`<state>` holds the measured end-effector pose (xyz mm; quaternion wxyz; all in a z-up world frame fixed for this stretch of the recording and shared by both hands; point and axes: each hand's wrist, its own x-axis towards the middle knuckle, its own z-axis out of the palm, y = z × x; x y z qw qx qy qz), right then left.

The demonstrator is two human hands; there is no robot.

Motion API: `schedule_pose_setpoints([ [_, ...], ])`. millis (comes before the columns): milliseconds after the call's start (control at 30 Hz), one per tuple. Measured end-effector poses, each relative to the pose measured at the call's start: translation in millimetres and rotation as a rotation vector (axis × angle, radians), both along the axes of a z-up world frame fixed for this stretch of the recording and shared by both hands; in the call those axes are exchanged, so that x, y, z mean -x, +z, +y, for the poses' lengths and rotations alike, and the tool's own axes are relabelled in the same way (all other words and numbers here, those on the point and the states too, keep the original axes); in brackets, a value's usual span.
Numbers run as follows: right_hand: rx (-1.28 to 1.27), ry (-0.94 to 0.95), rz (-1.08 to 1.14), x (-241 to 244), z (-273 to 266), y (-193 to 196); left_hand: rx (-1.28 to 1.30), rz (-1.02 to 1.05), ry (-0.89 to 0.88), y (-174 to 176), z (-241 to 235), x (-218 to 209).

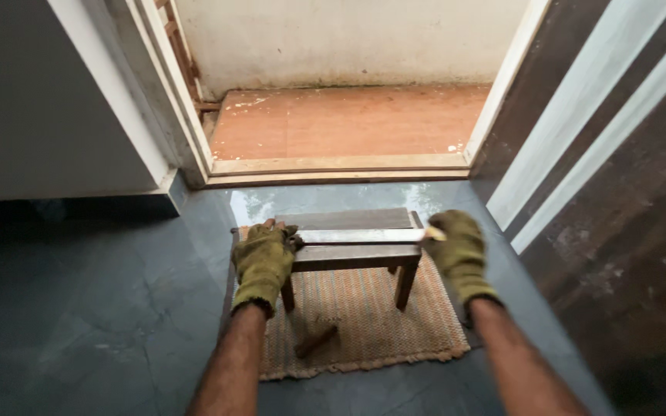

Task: The person sands a long, flat metal bar resting on a small wooden stool using a sanding disc. They hold the bar with one hand and rub the sanding disc along its length with the other, repeatedly flipping the bar to work on different sides.

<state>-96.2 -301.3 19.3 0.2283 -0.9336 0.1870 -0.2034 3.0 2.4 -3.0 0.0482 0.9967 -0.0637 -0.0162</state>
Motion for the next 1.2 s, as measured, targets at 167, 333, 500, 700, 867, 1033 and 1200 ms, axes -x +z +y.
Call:
schedule_pose_setpoints([
  [167, 0.095, -0.161, -0.112, -13.5, 23.0, -31.4, 0.064, 0.0, 0.013, -3.4, 1.1, -8.0],
  [333, -0.051, 0.254, -0.066, -45.5, 163.1, -47.8, 0.033, -0.093, -0.028, -19.0, 6.0, -7.4],
  [500, 0.057, 0.373, -0.162, -38.5, 154.8, -25.8, -0.033, -0.266, -0.091, -28.2, 8.8, -11.4],
  [700, -0.04, 0.012, -0.072, 11.2, -0.9, -10.7, -0.15, -0.167, -0.026, -33.9, 9.2, -6.4],
  [867, 0.198, -0.106, -0.1, 6.6, -13.0, -26.0, 0.034, -0.434, 0.041, -37.7, 11.1, -1.2],
  [1033, 0.027, 0.2, -0.305, -26.6, 132.9, -43.8, -0.093, -0.126, 0.076, -5.0, 8.6, 11.3],
  [1200, 0.121, 0.341, 0.019, -47.3, 186.1, -37.8, 0.036, 0.012, 0.099, 30.8, 18.4, 25.6],
])
